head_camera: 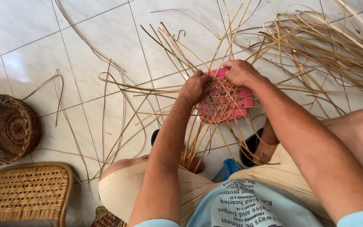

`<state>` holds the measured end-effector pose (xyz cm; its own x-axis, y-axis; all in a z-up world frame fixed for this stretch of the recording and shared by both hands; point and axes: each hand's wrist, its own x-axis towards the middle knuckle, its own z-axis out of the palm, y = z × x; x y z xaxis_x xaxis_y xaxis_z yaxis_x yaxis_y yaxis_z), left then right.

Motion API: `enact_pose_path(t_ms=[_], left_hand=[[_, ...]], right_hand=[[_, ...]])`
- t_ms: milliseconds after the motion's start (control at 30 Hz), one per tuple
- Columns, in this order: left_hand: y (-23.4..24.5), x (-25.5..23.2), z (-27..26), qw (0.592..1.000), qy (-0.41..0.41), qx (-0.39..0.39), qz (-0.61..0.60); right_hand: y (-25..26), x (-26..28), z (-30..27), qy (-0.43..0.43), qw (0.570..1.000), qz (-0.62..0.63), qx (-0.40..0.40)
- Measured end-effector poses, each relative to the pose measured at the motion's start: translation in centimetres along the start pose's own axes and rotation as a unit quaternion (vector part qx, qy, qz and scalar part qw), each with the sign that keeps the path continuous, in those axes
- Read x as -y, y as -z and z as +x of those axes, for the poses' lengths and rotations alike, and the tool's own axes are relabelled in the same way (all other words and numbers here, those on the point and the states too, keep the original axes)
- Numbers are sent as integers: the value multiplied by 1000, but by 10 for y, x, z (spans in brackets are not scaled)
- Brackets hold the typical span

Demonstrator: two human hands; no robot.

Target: Weaving a basket by interlacing rattan strips around a base mold while sitting on the floor.

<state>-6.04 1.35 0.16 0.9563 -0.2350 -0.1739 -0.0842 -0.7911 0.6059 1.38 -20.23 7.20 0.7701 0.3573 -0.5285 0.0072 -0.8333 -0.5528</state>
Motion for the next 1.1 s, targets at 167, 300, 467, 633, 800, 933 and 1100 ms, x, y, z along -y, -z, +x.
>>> enact_pose_path(t_ms=[167, 300, 467, 633, 800, 933, 1100], left_hand=[[4, -4, -6, 1000, 16, 4, -25], [3, -2, -3, 999, 20, 13, -39], [3, -1, -5, 999, 25, 18, -30], [6, -3, -4, 999, 29, 18, -21], [7, -4, -6, 999, 33, 18, -28], [2, 2, -1, 999, 34, 21, -25], [7, -7, -4, 999, 34, 20, -21]], right_hand=[[-33, -17, 47, -35, 993, 102, -47], [-46, -4, 49, -34, 986, 157, -46], [-46, -10, 60, -22, 986, 162, 16], [-51, -15, 70, -12, 977, 210, 24], [-55, -18, 53, 7, 993, 108, -38], [-63, -19, 41, 5, 971, 226, -84], [-58, -8, 15, 24, 903, 417, -99]])
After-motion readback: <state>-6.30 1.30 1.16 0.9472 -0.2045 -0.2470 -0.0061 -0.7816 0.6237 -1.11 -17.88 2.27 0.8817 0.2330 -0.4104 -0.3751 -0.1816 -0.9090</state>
